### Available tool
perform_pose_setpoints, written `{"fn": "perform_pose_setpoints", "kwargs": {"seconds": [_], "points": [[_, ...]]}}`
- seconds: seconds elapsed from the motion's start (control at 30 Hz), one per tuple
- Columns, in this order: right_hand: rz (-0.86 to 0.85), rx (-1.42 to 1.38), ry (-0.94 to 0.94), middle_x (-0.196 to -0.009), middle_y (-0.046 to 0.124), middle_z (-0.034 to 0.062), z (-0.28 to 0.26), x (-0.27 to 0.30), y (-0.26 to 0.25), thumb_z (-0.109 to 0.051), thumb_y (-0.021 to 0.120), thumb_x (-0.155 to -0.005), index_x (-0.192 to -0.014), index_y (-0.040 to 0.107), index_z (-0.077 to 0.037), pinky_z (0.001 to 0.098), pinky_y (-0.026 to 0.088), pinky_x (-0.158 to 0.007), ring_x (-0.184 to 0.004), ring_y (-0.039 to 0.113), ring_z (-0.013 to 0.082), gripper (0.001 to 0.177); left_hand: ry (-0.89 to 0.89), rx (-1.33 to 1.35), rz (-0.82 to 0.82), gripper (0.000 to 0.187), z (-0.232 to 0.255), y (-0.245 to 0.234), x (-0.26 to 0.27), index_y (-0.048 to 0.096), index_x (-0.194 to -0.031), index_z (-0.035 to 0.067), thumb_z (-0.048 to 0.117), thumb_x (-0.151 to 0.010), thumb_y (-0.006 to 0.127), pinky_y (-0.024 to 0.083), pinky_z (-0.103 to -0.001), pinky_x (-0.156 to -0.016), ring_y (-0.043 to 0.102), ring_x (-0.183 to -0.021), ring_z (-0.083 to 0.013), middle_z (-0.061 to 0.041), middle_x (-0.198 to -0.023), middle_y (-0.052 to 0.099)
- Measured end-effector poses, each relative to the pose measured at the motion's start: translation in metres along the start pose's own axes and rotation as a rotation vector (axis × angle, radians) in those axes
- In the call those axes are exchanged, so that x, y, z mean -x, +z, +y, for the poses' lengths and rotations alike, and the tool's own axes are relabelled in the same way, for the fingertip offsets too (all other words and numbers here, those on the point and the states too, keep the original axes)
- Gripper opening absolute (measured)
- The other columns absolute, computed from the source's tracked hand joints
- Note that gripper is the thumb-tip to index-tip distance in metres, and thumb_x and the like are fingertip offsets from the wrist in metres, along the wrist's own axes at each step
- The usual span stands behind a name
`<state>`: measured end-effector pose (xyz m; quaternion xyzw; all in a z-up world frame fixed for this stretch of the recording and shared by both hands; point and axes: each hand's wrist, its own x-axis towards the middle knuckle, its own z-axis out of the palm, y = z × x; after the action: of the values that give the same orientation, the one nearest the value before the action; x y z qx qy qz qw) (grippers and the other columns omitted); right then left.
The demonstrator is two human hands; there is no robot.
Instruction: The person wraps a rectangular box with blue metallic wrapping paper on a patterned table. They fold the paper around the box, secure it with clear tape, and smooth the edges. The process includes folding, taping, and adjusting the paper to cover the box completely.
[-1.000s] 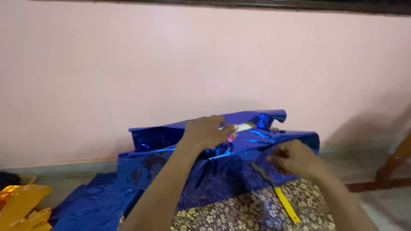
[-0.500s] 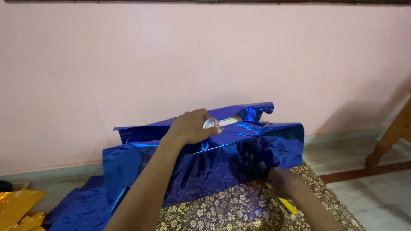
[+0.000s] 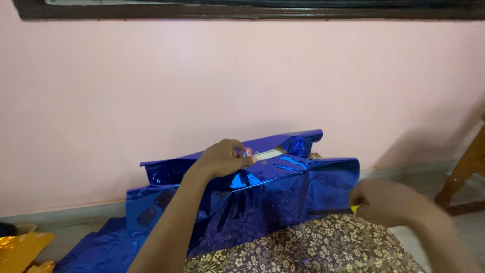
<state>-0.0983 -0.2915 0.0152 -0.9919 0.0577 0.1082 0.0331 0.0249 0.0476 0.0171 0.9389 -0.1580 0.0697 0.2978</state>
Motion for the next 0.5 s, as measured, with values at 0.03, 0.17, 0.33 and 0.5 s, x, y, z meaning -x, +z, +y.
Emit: {"fn": "perform_pose_setpoints", "kwargs": {"seconds": [0.03,0.17,0.33,0.5], "points": [[0.008,-0.136,-0.041,-0.098,0.082,0.0058,0.000,0.003,-0.010,-0.020,0.065,-0.090,-0.111,0.077,-0.021,0.0382,0.063,-0.079,-0.083,0.079,0.0221,0.024,-0.022,-0.004,-0.027,0.065,0.000,0.000,0.000,0.075,-0.110,0.006,0.059,-0.072,0.076,0.056,-0.039,-0.080,0.075,-0.091,-0.0284,-0.016,-0.097,0.077],[0.197,-0.397,-0.233,-0.090,0.078,0.0090,-0.022,-0.010,-0.027,-0.035,0.075,-0.085,-0.114,0.074,-0.020,0.0366,0.059,-0.073,-0.076,0.074,0.0209,0.033,-0.030,0.011,-0.049,0.062,-0.001,-0.001,-0.002,0.075,-0.105,0.005,0.059,-0.074,0.074,0.058,-0.039,-0.081,0.077,-0.090,-0.0282,-0.015,-0.094,0.079],[0.343,-0.361,-0.301,-0.090,0.077,0.0098,-0.075,-0.048,-0.012,-0.031,0.075,-0.083,-0.112,0.075,-0.018,0.0381,0.060,-0.076,-0.077,0.077,0.0254,0.032,0.072,0.018,-0.006,0.062,-0.006,0.002,0.000,0.075,-0.110,0.009,0.059,-0.073,0.075,0.058,-0.040,-0.083,0.075,-0.095,-0.0293,-0.014,-0.101,0.077],[0.455,-0.294,-0.492,-0.099,0.078,0.0075,-0.106,-0.064,-0.006,-0.031,0.072,-0.079,-0.106,0.079,-0.019,0.0407,0.057,-0.084,-0.091,0.074,0.0291,0.030,0.146,0.007,0.038,0.063,-0.007,0.004,0.002,0.075,-0.116,0.013,0.060,-0.075,0.074,0.053,-0.042,-0.094,0.068,-0.112,-0.0326,-0.016,-0.118,0.072]]}}
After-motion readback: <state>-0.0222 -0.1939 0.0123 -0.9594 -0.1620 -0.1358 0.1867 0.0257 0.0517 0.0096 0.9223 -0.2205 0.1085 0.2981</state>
